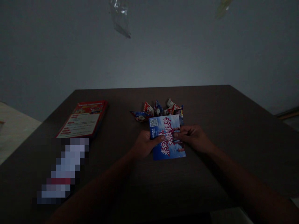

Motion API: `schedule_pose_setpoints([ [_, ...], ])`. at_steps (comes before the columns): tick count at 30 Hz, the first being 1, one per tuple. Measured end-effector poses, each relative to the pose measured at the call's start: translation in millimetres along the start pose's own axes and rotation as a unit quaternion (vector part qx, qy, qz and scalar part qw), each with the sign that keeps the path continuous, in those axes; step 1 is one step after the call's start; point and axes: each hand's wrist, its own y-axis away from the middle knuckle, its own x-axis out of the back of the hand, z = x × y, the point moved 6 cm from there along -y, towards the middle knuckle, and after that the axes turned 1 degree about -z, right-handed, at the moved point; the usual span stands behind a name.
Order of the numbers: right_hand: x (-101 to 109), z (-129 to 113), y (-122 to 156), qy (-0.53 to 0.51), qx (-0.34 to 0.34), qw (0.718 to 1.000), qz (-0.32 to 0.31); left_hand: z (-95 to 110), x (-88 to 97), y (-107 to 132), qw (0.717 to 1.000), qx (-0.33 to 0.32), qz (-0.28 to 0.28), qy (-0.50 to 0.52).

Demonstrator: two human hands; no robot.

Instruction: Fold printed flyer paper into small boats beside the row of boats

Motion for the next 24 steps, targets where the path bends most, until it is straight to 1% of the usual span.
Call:
schedule_pose_setpoints([
  [6, 1, 4, -1, -0.025, -0.012, 1.000, -0.005, -2, 0.6, -2, 1.000, 0.002, -0.011, 0.026],
  [11, 1, 8, -2, -0.043, -0.019, 0.999, -0.008, -1, -0.8, -3, 0.998, -0.016, -0.021, 0.049],
  [18, 3, 12, -2, -0.034, -0.030, 0.999, -0.006, 0, -1.3, -2, 0.998, -0.007, -0.013, 0.053],
  [20, 4, 11, -2, -0.036, -0.019, 0.999, -0.011, -1, 0.3, -2, 0.999, -0.004, -0.001, 0.054],
  [24, 10, 3, -3, -0.038, 0.033, 0.999, -0.019, -3, 5.4, -3, 0.998, 0.000, 0.027, 0.062],
])
